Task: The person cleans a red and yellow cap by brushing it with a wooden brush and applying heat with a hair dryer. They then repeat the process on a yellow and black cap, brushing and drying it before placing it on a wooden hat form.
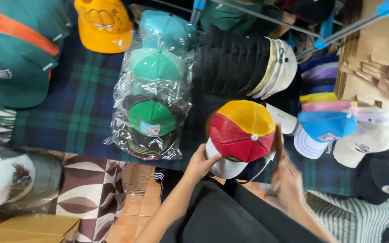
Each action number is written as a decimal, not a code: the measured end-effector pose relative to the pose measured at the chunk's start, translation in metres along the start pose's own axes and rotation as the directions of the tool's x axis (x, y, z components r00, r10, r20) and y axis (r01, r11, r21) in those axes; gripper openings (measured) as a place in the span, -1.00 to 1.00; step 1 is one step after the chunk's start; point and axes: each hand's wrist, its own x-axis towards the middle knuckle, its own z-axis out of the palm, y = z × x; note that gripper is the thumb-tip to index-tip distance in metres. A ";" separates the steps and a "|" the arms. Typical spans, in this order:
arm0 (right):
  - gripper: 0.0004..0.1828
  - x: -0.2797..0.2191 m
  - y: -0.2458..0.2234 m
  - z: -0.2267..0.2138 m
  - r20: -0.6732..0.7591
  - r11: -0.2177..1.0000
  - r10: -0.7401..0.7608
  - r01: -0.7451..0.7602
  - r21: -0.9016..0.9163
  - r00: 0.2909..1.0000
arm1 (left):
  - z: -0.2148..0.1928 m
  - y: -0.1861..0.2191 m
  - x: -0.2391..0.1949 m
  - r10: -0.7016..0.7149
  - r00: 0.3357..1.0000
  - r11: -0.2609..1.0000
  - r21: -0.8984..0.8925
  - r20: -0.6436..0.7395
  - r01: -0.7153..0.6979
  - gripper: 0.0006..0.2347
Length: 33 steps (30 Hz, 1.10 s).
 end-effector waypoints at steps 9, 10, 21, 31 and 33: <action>-0.60 -0.004 -0.049 0.053 0.031 0.952 0.118 -0.122 0.279 0.993 | 0.014 0.030 -0.011 -0.082 0.993 0.987 0.128 -0.083 0.092 -0.56; -0.60 0.016 -0.057 0.053 0.036 0.948 0.129 -0.134 0.290 0.991 | 0.016 0.025 -0.010 -0.089 0.992 0.985 0.141 -0.089 0.101 -0.56; -0.52 -0.038 -0.035 0.010 0.052 0.997 -0.068 0.067 0.026 0.996 | 0.079 0.026 -0.030 -0.192 0.968 0.934 0.273 -0.160 0.230 -0.50; -0.47 0.011 -0.040 0.038 0.105 0.993 0.118 -0.114 -0.037 0.987 | 0.107 -0.026 -0.011 -0.112 0.978 0.969 0.198 -0.177 0.147 -0.49; -0.49 0.063 -0.027 0.055 0.098 0.999 -0.041 0.043 -0.023 0.994 | 0.124 -0.047 -0.007 -0.114 0.989 0.962 0.237 -0.097 0.134 -0.63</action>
